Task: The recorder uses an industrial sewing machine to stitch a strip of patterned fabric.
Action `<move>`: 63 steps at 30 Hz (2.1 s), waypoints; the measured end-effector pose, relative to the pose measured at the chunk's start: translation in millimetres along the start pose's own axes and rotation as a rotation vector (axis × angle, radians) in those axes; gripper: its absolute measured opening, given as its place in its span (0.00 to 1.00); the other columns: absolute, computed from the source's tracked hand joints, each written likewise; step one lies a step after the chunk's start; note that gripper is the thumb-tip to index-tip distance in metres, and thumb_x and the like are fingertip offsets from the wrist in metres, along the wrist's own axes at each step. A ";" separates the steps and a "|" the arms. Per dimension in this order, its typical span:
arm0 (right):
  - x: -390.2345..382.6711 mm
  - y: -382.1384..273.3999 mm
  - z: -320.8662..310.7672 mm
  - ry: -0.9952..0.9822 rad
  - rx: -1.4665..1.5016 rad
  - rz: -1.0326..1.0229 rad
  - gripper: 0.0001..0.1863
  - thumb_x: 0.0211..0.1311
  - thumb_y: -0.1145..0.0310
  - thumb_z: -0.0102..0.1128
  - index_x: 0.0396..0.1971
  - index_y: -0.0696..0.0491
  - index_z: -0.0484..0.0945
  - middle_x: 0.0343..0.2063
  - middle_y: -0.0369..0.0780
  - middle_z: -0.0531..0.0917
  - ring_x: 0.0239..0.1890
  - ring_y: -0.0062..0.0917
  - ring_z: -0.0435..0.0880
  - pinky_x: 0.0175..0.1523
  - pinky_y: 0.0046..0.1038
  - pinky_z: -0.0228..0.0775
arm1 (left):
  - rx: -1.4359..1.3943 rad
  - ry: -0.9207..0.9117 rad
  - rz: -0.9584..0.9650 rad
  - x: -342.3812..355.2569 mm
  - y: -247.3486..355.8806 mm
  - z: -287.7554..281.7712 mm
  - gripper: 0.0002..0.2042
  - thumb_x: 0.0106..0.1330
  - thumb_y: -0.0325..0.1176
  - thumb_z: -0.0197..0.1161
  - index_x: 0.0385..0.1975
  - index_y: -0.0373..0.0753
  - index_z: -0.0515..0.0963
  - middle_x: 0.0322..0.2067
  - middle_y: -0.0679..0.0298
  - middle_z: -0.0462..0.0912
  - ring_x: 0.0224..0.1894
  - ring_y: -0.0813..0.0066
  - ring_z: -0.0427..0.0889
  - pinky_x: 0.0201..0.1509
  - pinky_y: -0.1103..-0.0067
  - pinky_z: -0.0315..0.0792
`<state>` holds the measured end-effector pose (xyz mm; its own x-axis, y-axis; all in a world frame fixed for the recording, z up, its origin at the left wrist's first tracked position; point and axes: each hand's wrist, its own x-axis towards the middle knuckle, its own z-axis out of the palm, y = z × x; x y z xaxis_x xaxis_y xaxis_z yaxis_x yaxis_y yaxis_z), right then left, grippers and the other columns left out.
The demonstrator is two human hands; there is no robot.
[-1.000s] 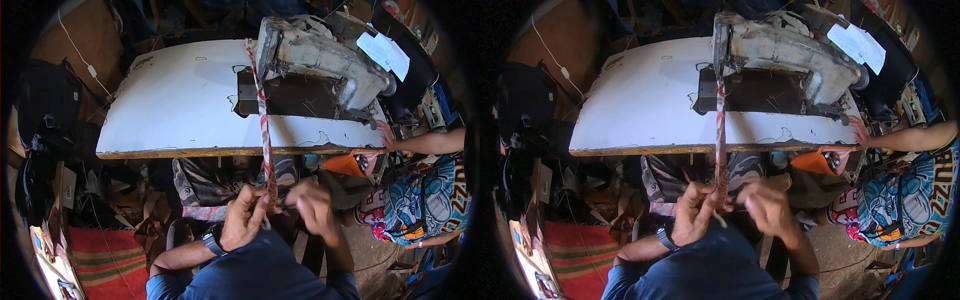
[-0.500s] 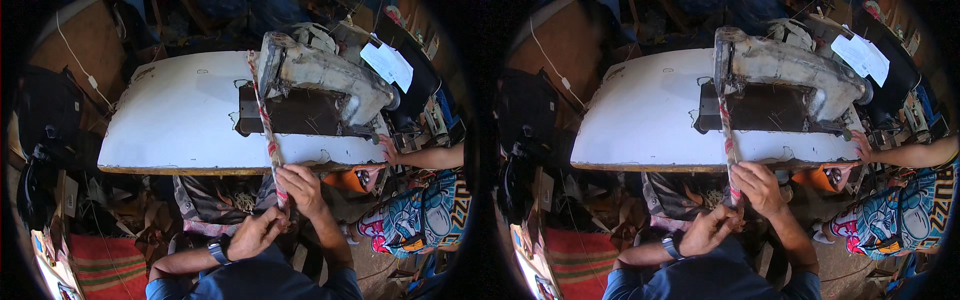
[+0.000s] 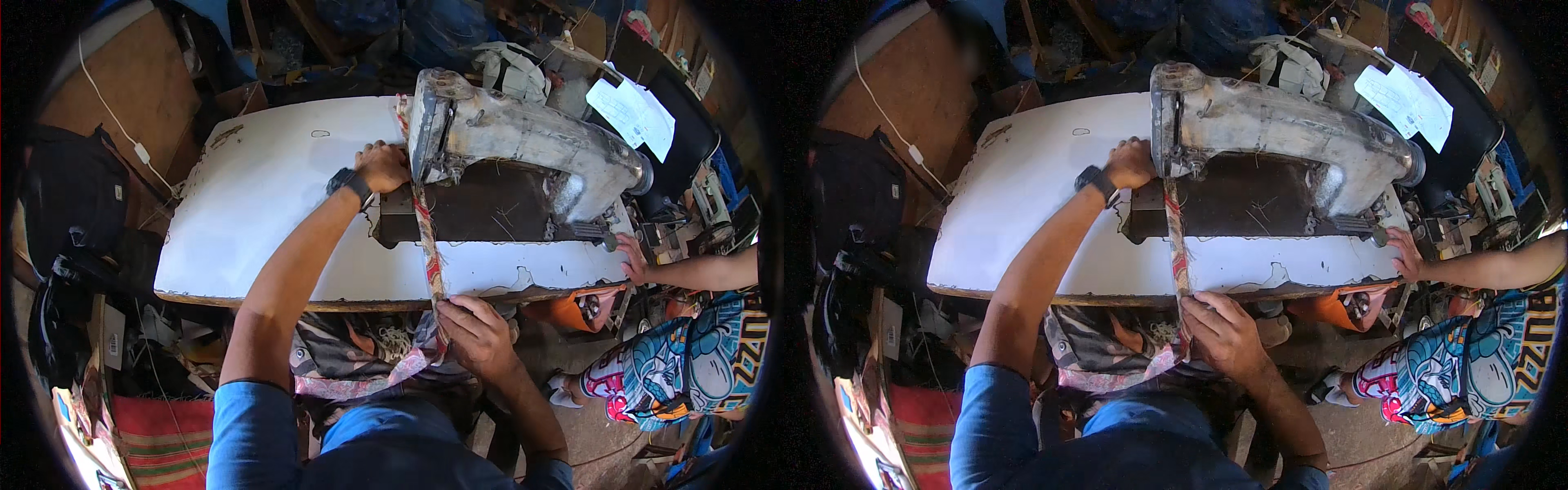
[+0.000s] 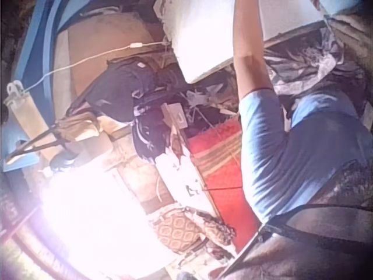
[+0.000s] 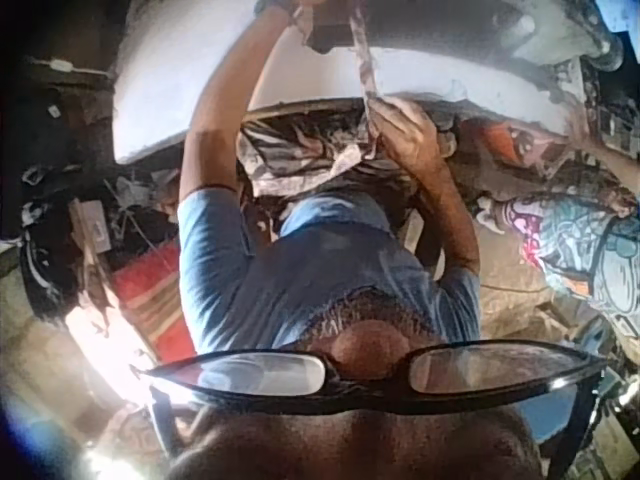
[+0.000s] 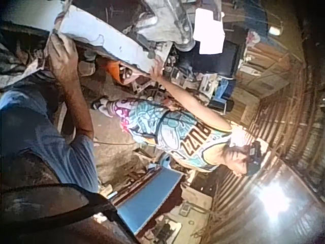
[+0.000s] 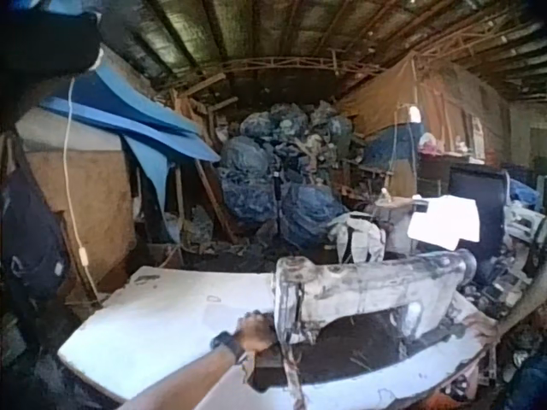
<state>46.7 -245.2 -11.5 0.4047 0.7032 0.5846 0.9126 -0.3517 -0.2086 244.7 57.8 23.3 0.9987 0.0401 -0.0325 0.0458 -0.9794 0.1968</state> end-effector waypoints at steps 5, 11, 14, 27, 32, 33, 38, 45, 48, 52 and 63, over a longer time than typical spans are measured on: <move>13.4 -4.0 -6.1 -0.040 0.035 -0.032 0.18 0.47 0.80 0.69 0.42 0.61 0.88 0.51 0.42 0.88 0.57 0.38 0.83 0.59 0.37 0.81 | 0.072 -0.021 0.080 39.3 -29.2 27.7 0.23 0.62 0.52 0.65 0.55 0.51 0.86 0.65 0.51 0.78 0.65 0.46 0.76 0.64 0.51 0.71; 13.6 -3.7 -8.2 -0.047 0.066 -0.003 0.17 0.47 0.80 0.69 0.42 0.61 0.88 0.50 0.41 0.88 0.56 0.36 0.83 0.58 0.38 0.81 | -0.382 0.395 0.122 -3.9 -19.4 39.5 0.19 0.56 0.35 0.71 0.50 0.46 0.86 0.55 0.59 0.81 0.60 0.53 0.76 0.61 0.57 0.68; 18.3 -0.8 -9.5 -0.067 0.071 -0.014 0.16 0.48 0.80 0.69 0.41 0.60 0.88 0.50 0.40 0.88 0.56 0.36 0.83 0.57 0.37 0.81 | -0.323 0.487 0.180 -3.6 -18.9 43.9 0.19 0.57 0.34 0.70 0.50 0.47 0.86 0.52 0.60 0.80 0.60 0.53 0.75 0.64 0.57 0.65; 47.0 32.4 1.3 -0.110 0.107 0.059 0.18 0.51 0.84 0.65 0.44 0.60 0.88 0.51 0.40 0.88 0.56 0.36 0.83 0.59 0.36 0.80 | -0.361 0.544 0.240 38.4 -39.3 45.6 0.14 0.64 0.40 0.71 0.48 0.48 0.86 0.51 0.60 0.81 0.57 0.53 0.77 0.60 0.54 0.67; 60.9 49.5 2.9 -0.149 0.168 0.094 0.20 0.50 0.84 0.63 0.46 0.60 0.88 0.53 0.41 0.88 0.58 0.38 0.82 0.62 0.38 0.78 | -0.363 0.564 0.245 56.4 -45.6 43.2 0.13 0.65 0.42 0.71 0.47 0.48 0.86 0.48 0.60 0.81 0.56 0.52 0.77 0.58 0.53 0.67; 64.4 52.4 2.6 -0.160 0.171 0.104 0.21 0.50 0.85 0.62 0.47 0.60 0.88 0.54 0.41 0.88 0.58 0.39 0.82 0.62 0.38 0.78 | -0.371 0.559 0.263 59.2 -47.7 42.0 0.11 0.66 0.41 0.70 0.45 0.48 0.85 0.49 0.60 0.81 0.57 0.52 0.77 0.59 0.53 0.67; 80.8 69.0 9.1 -0.207 0.147 0.079 0.21 0.51 0.82 0.67 0.48 0.60 0.87 0.54 0.42 0.87 0.58 0.37 0.81 0.62 0.36 0.77 | -0.372 0.514 0.208 75.5 -51.0 33.8 0.08 0.67 0.41 0.69 0.40 0.46 0.84 0.50 0.58 0.81 0.58 0.51 0.77 0.60 0.51 0.67; 102.5 89.5 20.2 -0.227 0.169 0.083 0.21 0.52 0.82 0.65 0.49 0.60 0.87 0.54 0.41 0.87 0.58 0.37 0.81 0.62 0.35 0.77 | -0.341 0.548 0.185 100.2 -53.5 28.6 0.10 0.67 0.43 0.69 0.41 0.45 0.85 0.50 0.57 0.82 0.58 0.51 0.79 0.61 0.51 0.68; 107.7 96.7 25.4 -0.225 0.152 0.087 0.20 0.52 0.81 0.65 0.48 0.59 0.88 0.55 0.40 0.87 0.58 0.36 0.80 0.63 0.34 0.77 | -0.305 0.566 0.192 111.1 -55.8 27.7 0.11 0.66 0.41 0.67 0.44 0.46 0.85 0.48 0.57 0.83 0.56 0.51 0.80 0.59 0.53 0.71; 118.2 98.1 31.0 -0.213 0.147 0.115 0.23 0.50 0.85 0.61 0.49 0.59 0.88 0.56 0.41 0.87 0.58 0.39 0.81 0.62 0.36 0.77 | -0.248 0.624 0.215 129.0 -66.8 29.4 0.11 0.65 0.39 0.66 0.45 0.47 0.85 0.45 0.59 0.84 0.51 0.51 0.83 0.55 0.57 0.75; 133.1 72.1 44.4 -0.379 -0.495 -0.019 0.22 0.53 0.74 0.62 0.50 0.61 0.84 0.50 0.41 0.79 0.52 0.35 0.77 0.59 0.38 0.73 | -0.240 0.631 0.114 149.5 -83.5 35.0 0.13 0.70 0.45 0.66 0.46 0.46 0.84 0.45 0.55 0.82 0.50 0.52 0.83 0.54 0.58 0.77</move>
<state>169.0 -149.5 16.4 0.4639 0.8508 0.2469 0.8211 -0.5175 0.2407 389.3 138.6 -32.2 0.8171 0.1185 0.5642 -0.1290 -0.9162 0.3793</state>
